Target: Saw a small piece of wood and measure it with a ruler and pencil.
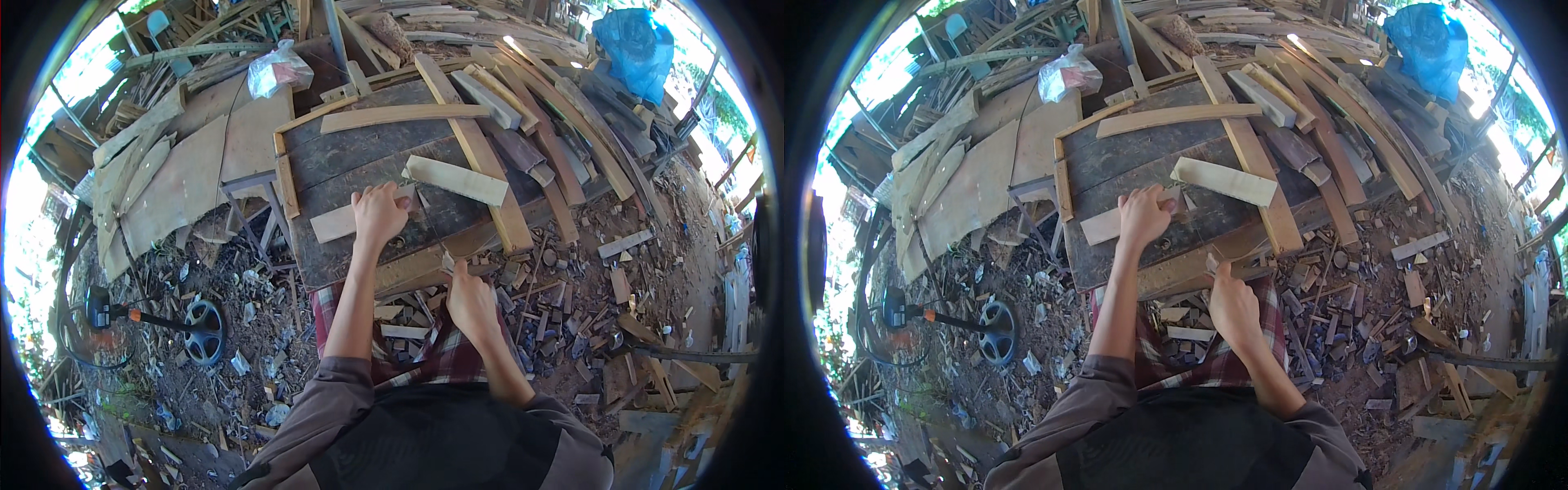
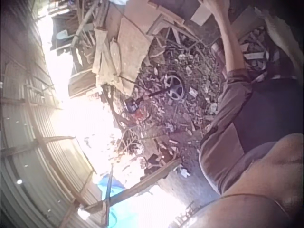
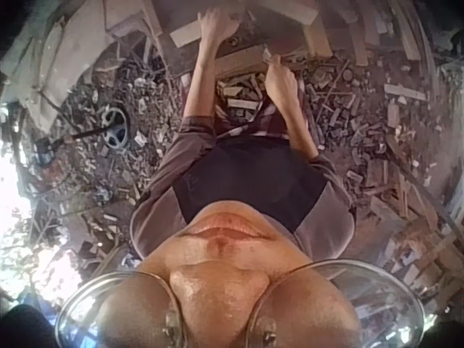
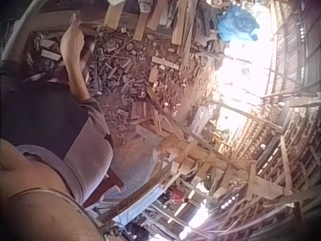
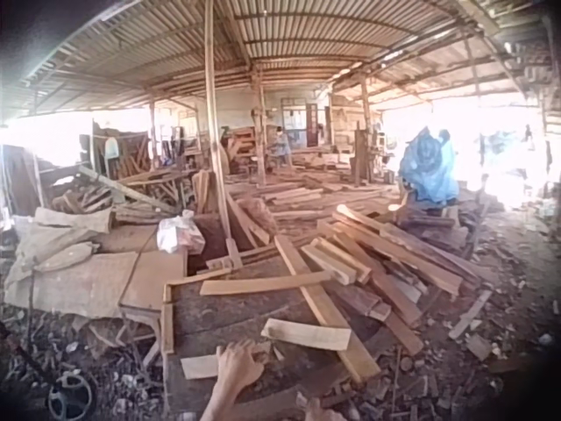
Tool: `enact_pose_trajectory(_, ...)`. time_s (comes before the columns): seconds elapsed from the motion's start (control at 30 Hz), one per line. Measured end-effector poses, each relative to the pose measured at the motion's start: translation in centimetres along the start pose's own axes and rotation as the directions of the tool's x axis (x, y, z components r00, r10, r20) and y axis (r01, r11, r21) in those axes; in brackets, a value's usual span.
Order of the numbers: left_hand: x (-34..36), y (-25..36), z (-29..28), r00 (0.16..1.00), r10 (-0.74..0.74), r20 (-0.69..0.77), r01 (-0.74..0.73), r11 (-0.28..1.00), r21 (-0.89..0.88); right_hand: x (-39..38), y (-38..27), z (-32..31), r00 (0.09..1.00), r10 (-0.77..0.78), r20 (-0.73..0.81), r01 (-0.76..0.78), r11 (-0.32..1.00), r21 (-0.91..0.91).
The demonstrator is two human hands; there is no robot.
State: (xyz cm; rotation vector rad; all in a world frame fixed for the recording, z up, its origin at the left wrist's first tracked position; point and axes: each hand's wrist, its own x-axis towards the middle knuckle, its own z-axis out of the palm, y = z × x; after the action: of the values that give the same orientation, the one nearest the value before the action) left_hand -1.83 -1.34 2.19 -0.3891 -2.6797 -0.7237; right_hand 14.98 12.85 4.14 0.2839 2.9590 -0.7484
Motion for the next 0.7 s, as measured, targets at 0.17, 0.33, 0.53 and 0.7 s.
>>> enact_pose_trajectory(0.17, -2.8, 1.5, 1.1, 0.972, 0.065, -0.224, -0.036, 0.991, 0.131, -0.2, -0.5, 0.2, 1.0, 0.009, -0.01, -0.008, 0.999, 0.04)
enact_pose_trajectory(0.33, -3.4, 2.3, 1.6, 0.948, 0.109, -0.298, -0.064, 0.985, 0.157, 1.0, 0.1, -0.1, 1.0, 0.017, 0.01, -0.017, 0.999, 0.051)
enact_pose_trajectory(0.53, -3.5, 2.4, 1.3, 0.957, 0.052, -0.285, 0.017, 0.971, 0.237, 4.8, -1.2, 0.2, 0.997, -0.065, -0.046, 0.068, 0.995, 0.069)
enact_pose_trajectory(0.7, -2.3, 3.0, 0.9, 0.962, -0.021, -0.271, 0.077, 0.977, 0.199, 4.6, -0.5, 0.8, 0.99, -0.094, -0.104, 0.099, 0.994, 0.048)
